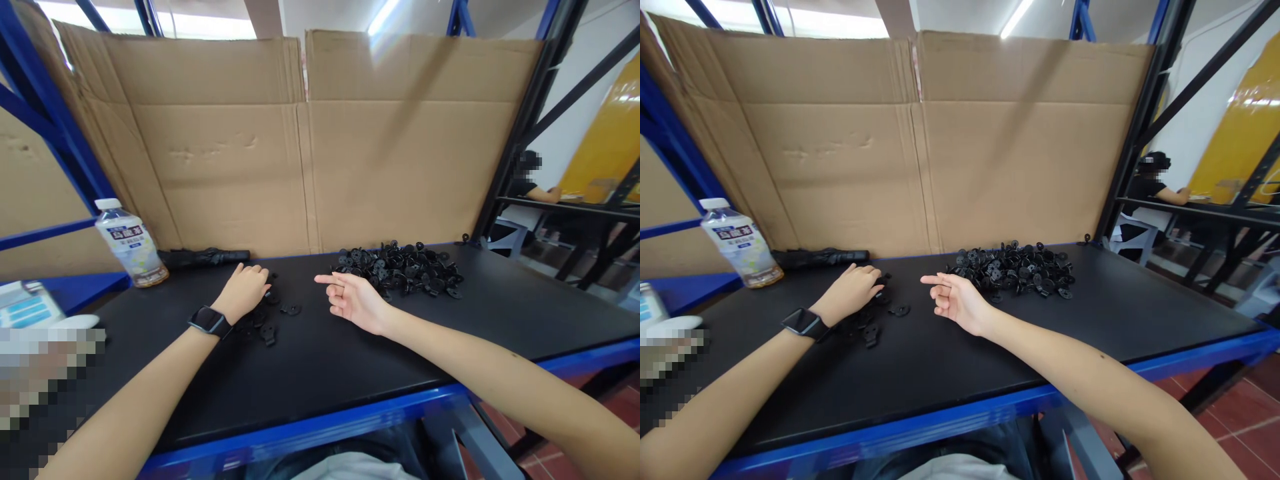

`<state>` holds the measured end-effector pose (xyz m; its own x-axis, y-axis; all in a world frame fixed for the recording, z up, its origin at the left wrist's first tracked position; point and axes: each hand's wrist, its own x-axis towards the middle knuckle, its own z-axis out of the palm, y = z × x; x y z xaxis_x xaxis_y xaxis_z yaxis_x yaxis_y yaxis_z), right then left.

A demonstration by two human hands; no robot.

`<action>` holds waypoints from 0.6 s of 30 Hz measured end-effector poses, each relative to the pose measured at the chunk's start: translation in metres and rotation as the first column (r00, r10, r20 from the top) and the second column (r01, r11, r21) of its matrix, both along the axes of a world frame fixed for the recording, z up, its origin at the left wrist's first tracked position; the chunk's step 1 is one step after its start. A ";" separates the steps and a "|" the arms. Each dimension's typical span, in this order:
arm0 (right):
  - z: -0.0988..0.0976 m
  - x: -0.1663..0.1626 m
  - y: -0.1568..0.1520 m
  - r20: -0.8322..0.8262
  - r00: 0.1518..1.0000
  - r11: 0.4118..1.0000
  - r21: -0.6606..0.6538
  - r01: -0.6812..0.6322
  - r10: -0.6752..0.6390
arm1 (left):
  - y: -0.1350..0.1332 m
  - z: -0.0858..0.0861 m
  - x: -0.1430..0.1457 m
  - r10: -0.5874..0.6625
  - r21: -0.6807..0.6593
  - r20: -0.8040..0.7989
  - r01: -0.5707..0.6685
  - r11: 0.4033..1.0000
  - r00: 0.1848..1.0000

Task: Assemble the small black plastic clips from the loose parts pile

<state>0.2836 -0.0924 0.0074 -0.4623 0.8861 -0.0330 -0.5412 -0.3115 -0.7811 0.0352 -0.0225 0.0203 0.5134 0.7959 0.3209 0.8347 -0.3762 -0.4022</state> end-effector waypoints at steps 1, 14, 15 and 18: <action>-0.001 0.000 0.001 0.014 1.000 1.000 0.001 -0.004 0.004 | -0.001 0.001 0.003 -0.040 0.007 0.008 0.040 0.999 0.999; -0.001 -0.009 -0.007 0.351 0.936 0.951 0.277 -0.137 0.032 | -0.064 0.021 0.067 -0.390 0.011 0.454 0.433 0.901 0.801; -0.002 -0.009 -0.007 0.336 0.941 0.948 0.286 -0.138 0.035 | -0.066 0.020 0.069 -0.399 0.012 0.448 0.441 0.897 0.800; -0.005 -0.008 -0.004 0.292 0.955 0.950 0.279 -0.141 0.056 | -0.068 0.018 0.070 -0.417 0.011 0.412 0.453 0.891 0.810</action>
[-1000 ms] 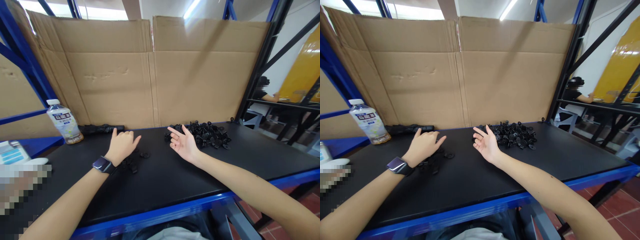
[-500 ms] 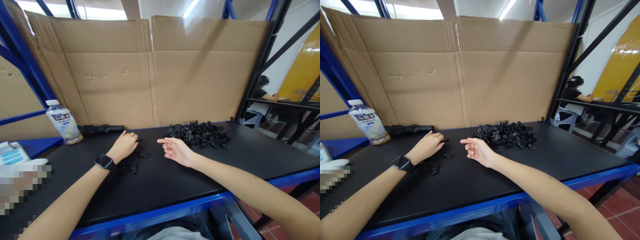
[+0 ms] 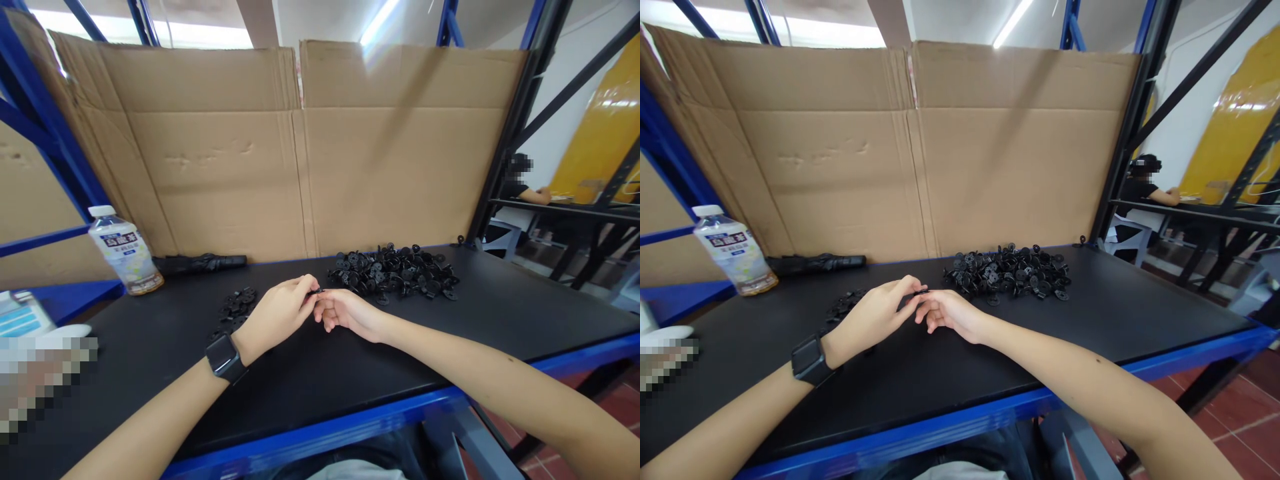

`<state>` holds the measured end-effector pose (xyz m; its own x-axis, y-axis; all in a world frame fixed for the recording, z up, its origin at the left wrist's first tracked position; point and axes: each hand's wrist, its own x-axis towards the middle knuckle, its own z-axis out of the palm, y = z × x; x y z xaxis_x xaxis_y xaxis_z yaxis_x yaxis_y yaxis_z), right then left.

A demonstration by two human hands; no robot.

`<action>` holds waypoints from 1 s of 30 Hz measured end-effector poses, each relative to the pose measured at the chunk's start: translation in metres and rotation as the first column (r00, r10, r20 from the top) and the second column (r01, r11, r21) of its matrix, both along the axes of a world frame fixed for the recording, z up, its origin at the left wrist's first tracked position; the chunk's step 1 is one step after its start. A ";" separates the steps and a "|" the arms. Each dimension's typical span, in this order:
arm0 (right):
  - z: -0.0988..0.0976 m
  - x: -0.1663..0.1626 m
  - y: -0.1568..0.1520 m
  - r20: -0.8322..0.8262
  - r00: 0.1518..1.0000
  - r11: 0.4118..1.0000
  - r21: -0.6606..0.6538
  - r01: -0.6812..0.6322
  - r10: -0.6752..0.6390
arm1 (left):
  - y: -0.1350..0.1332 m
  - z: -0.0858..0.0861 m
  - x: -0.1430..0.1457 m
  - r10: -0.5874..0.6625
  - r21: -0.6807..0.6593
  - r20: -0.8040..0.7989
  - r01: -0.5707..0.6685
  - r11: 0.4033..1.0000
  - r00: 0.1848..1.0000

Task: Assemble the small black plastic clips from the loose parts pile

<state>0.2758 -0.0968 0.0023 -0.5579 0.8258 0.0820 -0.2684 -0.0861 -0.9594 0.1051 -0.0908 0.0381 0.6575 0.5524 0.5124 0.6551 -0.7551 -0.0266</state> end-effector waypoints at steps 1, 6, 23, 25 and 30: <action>-0.001 0.001 0.001 -0.009 1.000 1.000 -0.006 -0.005 0.005 | 0.000 -0.001 -0.001 -0.003 0.006 -0.016 0.003 1.000 1.000; -0.005 0.002 0.003 -0.054 0.998 1.000 -0.011 -0.030 0.029 | 0.004 -0.005 -0.004 -0.016 0.103 -0.120 0.028 0.994 0.993; -0.001 -0.001 -0.003 0.047 0.996 0.998 -0.004 0.069 -0.069 | 0.000 -0.011 0.003 -0.082 0.266 -0.365 0.188 0.945 0.927; -0.001 -0.001 -0.002 0.063 0.995 0.997 0.004 0.080 -0.080 | -0.001 -0.012 0.003 -0.067 0.265 -0.376 0.176 0.948 0.924; -0.008 -0.003 0.002 0.058 0.993 0.995 0.030 0.100 -0.102 | -0.001 -0.012 0.004 -0.030 0.306 -0.397 0.163 0.938 0.917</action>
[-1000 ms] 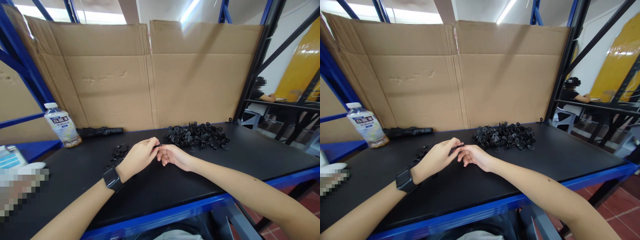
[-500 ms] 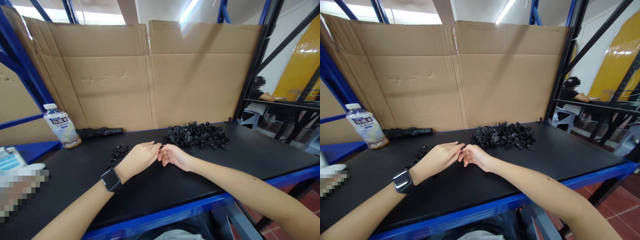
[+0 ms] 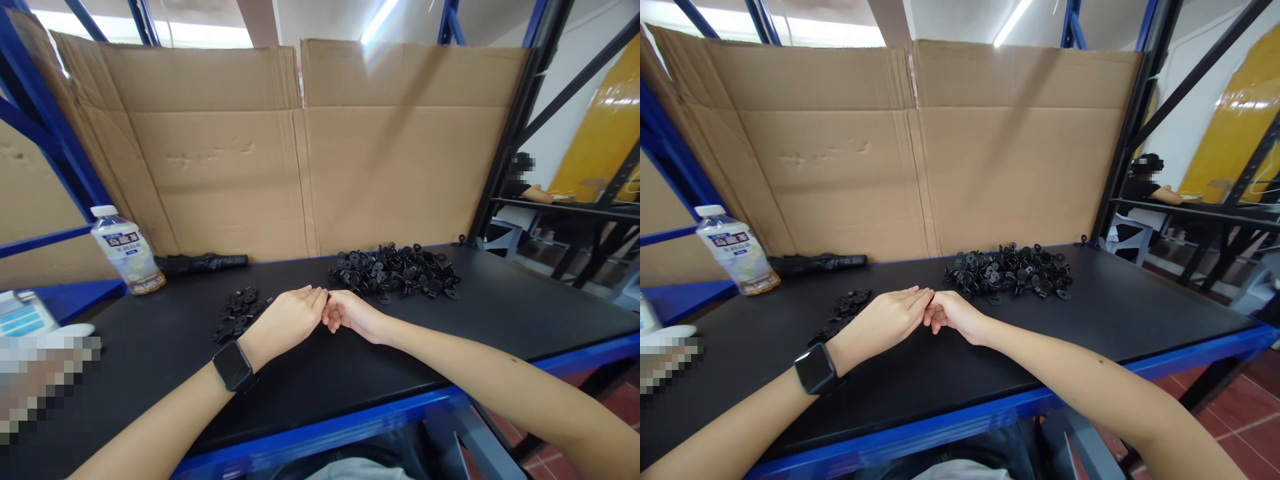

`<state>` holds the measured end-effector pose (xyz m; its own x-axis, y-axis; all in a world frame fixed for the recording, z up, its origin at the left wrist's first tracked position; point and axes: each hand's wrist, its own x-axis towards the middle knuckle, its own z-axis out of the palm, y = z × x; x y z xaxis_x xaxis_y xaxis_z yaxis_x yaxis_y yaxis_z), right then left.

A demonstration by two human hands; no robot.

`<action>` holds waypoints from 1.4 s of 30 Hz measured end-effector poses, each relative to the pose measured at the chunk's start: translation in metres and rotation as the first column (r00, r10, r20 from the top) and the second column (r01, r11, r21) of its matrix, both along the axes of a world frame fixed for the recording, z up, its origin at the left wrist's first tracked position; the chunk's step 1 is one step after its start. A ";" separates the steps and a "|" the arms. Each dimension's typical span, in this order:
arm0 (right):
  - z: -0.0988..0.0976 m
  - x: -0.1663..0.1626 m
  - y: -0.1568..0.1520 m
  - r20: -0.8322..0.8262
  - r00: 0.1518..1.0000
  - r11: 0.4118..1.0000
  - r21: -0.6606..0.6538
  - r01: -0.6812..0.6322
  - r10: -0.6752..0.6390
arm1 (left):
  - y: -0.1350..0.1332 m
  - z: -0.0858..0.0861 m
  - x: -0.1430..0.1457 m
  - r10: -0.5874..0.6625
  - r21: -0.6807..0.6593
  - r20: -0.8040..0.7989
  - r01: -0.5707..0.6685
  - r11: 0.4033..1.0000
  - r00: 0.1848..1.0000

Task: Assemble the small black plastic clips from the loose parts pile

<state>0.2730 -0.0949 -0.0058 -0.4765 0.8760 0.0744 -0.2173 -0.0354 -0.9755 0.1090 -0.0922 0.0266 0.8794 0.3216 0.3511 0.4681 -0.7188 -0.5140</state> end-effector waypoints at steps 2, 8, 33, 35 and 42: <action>-0.002 0.000 0.001 -0.009 1.000 1.000 0.002 0.006 -0.006 | -0.001 0.000 0.001 -0.007 0.035 -0.011 0.007 0.999 1.000; -0.002 0.000 0.002 0.025 0.999 0.999 -0.005 0.043 -0.043 | -0.006 -0.003 0.010 0.030 0.104 -0.069 -0.022 0.994 0.997; 0.014 0.005 0.000 -0.015 0.993 0.984 -0.135 -0.117 0.116 | 0.007 0.006 -0.004 0.304 -0.235 0.363 -0.229 0.945 0.881; 0.013 0.004 0.000 0.002 0.997 0.988 -0.136 -0.077 0.078 | 0.007 0.009 -0.005 0.319 -0.281 0.366 -0.223 0.933 0.874; 0.011 0.009 0.006 -0.301 0.911 0.948 -0.235 0.215 -0.281 | 0.019 0.024 -0.025 0.380 -0.335 0.277 -0.282 0.899 0.882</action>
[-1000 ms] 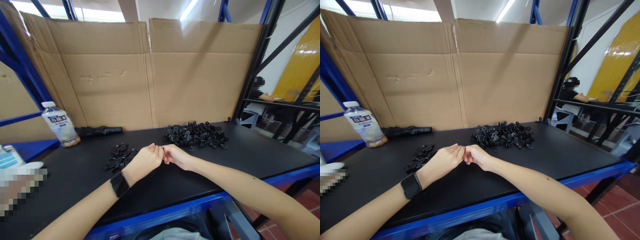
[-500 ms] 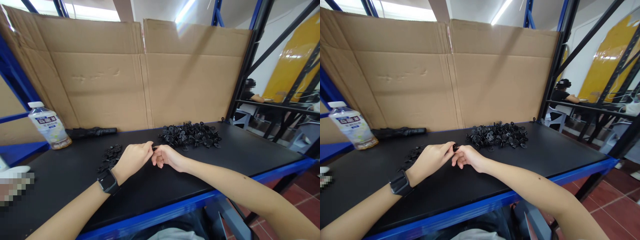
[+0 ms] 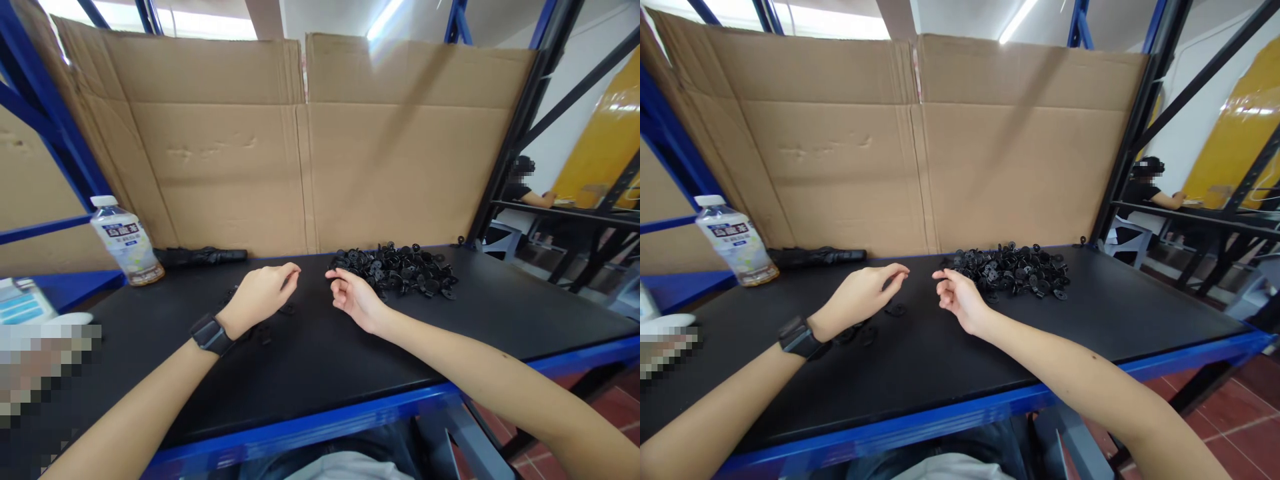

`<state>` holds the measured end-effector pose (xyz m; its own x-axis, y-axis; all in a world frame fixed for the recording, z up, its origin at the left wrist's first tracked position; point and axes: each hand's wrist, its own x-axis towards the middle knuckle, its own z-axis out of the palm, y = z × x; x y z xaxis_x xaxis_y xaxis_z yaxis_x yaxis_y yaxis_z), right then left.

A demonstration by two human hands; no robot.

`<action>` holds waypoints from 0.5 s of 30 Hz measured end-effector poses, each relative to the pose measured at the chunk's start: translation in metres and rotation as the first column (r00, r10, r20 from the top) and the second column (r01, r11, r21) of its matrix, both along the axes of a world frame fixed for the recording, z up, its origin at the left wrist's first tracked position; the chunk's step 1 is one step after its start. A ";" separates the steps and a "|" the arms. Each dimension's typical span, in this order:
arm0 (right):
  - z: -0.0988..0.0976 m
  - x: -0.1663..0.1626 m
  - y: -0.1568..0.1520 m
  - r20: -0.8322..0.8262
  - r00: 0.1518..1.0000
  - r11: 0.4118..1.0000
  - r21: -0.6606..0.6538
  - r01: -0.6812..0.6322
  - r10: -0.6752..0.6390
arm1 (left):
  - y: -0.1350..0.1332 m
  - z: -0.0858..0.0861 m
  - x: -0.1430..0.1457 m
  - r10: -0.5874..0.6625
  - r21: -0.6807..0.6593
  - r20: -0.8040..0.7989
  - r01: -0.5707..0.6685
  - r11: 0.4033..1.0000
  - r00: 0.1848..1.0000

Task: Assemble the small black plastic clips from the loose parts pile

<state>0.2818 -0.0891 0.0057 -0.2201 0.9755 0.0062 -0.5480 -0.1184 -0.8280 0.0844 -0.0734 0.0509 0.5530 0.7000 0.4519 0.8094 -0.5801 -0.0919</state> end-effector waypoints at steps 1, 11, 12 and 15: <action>0.001 0.003 0.002 -0.034 0.998 0.999 -0.015 0.046 -0.047 | 0.003 0.001 -0.005 -0.026 -0.027 -0.049 0.024 0.999 0.998; -0.005 0.003 0.001 0.156 0.988 0.999 0.036 0.009 -0.015 | 0.018 -0.016 -0.025 -0.247 -0.347 -0.182 0.173 0.922 0.952; -0.006 0.001 0.000 0.181 0.983 0.998 0.055 -0.007 -0.003 | 0.018 -0.016 -0.024 -0.251 -0.337 -0.182 0.179 0.924 0.951; -0.007 0.000 -0.001 0.220 0.975 0.996 0.066 -0.055 0.039 | 0.017 -0.016 -0.020 -0.251 -0.298 -0.176 0.192 0.935 0.952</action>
